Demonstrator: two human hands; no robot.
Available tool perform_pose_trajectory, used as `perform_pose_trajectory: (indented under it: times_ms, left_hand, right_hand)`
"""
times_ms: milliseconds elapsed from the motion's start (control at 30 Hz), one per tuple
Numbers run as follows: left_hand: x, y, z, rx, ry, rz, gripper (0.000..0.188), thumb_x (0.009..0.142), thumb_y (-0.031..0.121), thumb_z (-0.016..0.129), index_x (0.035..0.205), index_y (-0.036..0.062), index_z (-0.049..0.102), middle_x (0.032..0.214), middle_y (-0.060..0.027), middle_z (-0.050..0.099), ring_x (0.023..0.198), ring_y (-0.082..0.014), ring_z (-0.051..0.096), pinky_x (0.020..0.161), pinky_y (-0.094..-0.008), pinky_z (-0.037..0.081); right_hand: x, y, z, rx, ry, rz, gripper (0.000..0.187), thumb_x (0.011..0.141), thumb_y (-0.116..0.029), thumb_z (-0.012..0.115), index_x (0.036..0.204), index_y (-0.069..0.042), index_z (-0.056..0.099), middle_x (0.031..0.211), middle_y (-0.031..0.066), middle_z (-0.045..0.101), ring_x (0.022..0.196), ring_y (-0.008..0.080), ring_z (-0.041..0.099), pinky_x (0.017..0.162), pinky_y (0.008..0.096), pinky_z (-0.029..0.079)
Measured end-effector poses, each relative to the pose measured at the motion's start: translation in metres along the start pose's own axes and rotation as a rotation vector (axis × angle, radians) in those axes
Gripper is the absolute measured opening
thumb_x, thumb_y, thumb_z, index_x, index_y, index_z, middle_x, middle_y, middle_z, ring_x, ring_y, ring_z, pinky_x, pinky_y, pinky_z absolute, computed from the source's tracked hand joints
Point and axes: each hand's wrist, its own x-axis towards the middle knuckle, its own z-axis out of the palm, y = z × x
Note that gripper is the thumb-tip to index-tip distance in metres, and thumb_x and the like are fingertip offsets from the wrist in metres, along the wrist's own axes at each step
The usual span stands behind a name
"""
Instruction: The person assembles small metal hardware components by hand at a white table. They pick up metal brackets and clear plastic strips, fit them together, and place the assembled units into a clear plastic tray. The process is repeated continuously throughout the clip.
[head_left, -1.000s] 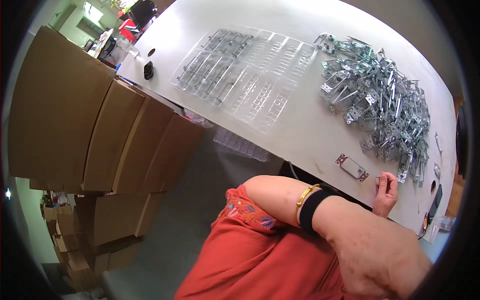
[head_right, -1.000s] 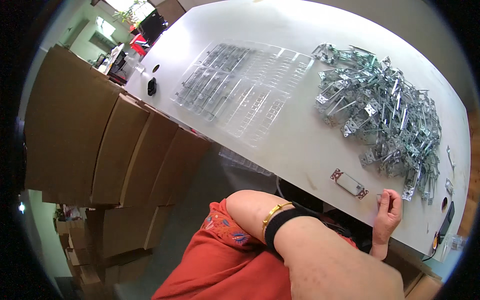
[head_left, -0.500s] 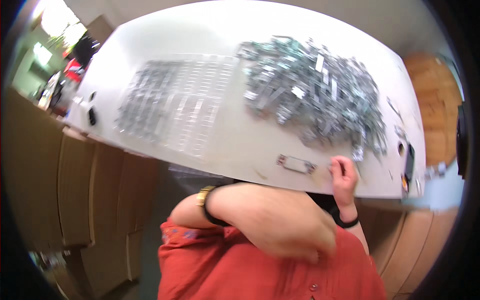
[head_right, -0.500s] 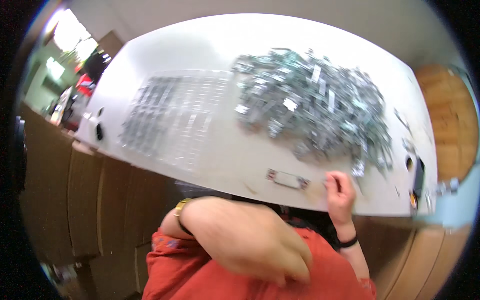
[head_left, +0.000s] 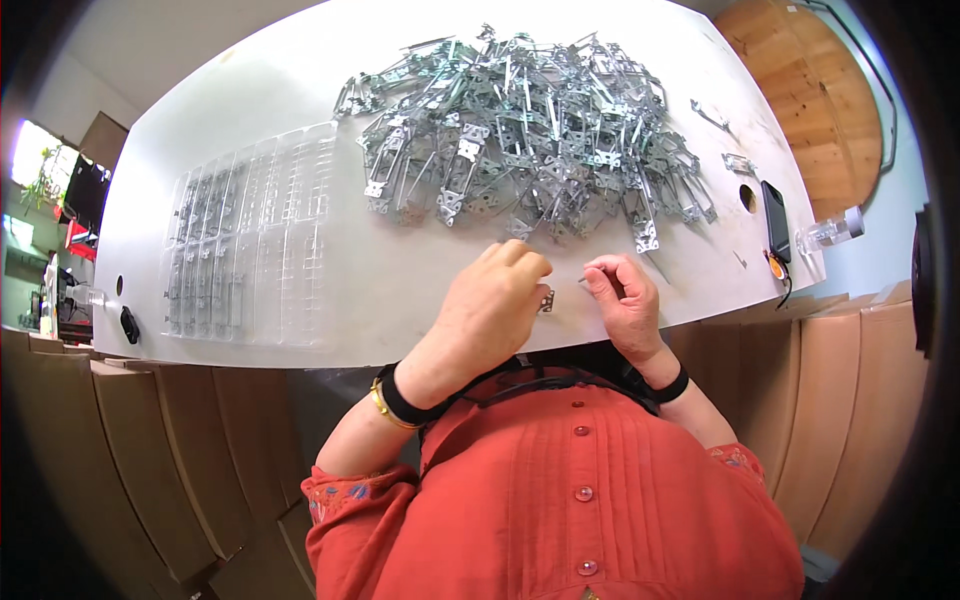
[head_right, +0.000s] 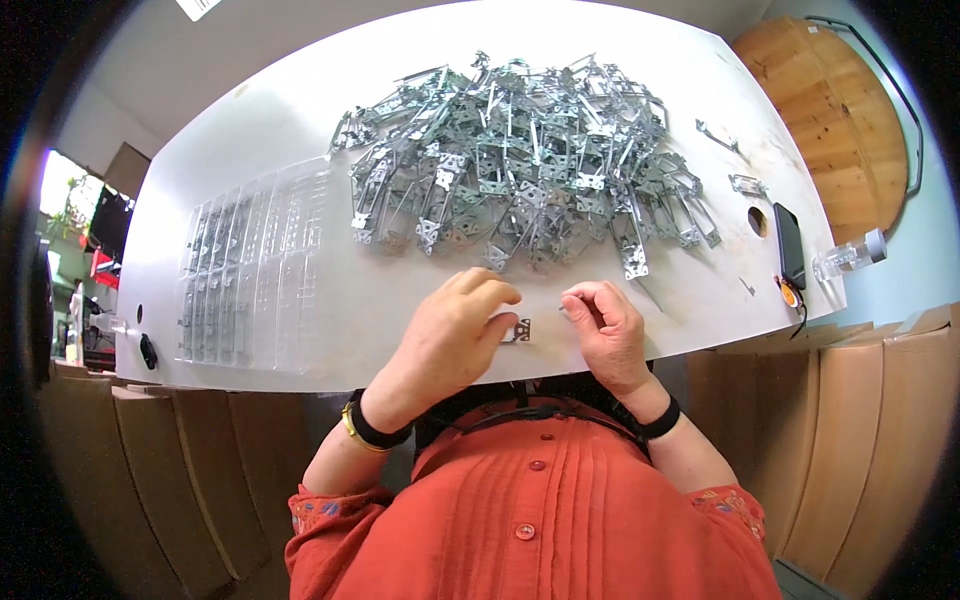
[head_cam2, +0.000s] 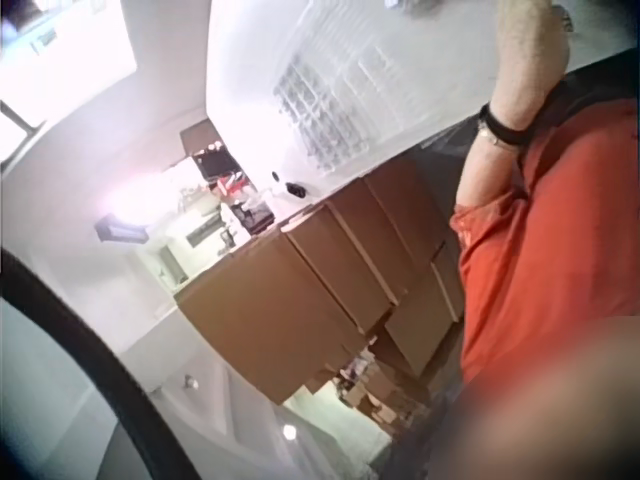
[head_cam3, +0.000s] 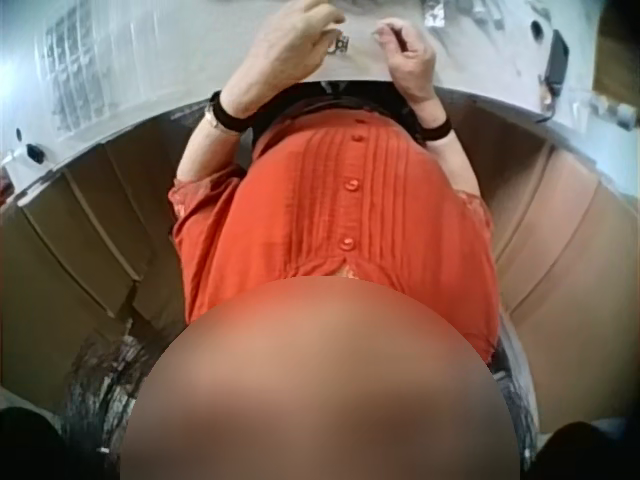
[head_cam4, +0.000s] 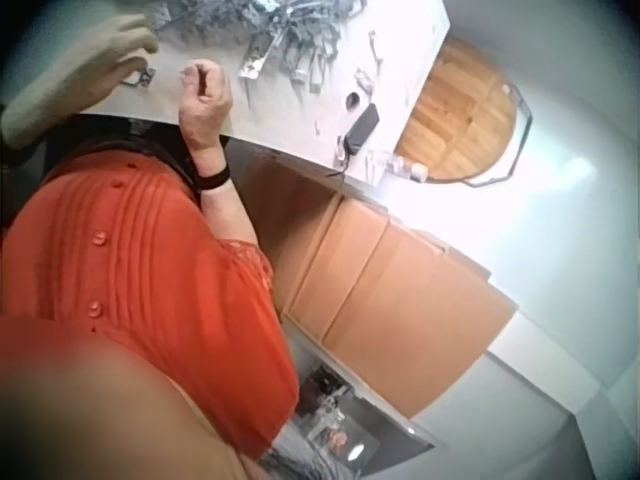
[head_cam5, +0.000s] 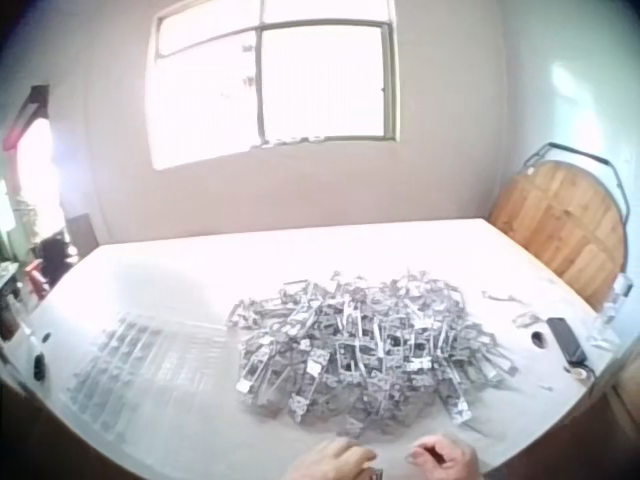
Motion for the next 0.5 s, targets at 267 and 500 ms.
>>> perform_pose_trajectory:
  times_ms: [267,500]
  left_hand:
    - [0.013,-0.006,0.027,0.291,-0.241,0.075,0.007,0.091,0.008,0.075,0.094,0.0031,0.07,0.104,-0.0143,0.064,0.104,-0.0365,0.064,0.088,-0.0472,0.054]
    - [0.014,0.002,-0.006,0.009,0.088,-0.095,0.007,0.094,0.002,0.076,0.094,0.0008,0.069,0.097,-0.0139,0.067,0.084,-0.0296,0.069,0.075,-0.0392,0.057]
  right_hand:
    - [0.001,0.001,-0.001,0.001,-0.009,-0.026,0.006,0.104,-0.009,0.075,0.105,-0.003,0.073,0.095,0.0063,0.07,0.079,0.0153,0.065,0.071,0.0297,0.052]
    - [0.002,0.0,-0.004,0.003,-0.013,-0.032,0.006,0.104,-0.009,0.075,0.106,-0.004,0.072,0.094,0.0068,0.07,0.077,0.0158,0.064,0.069,0.0298,0.052]
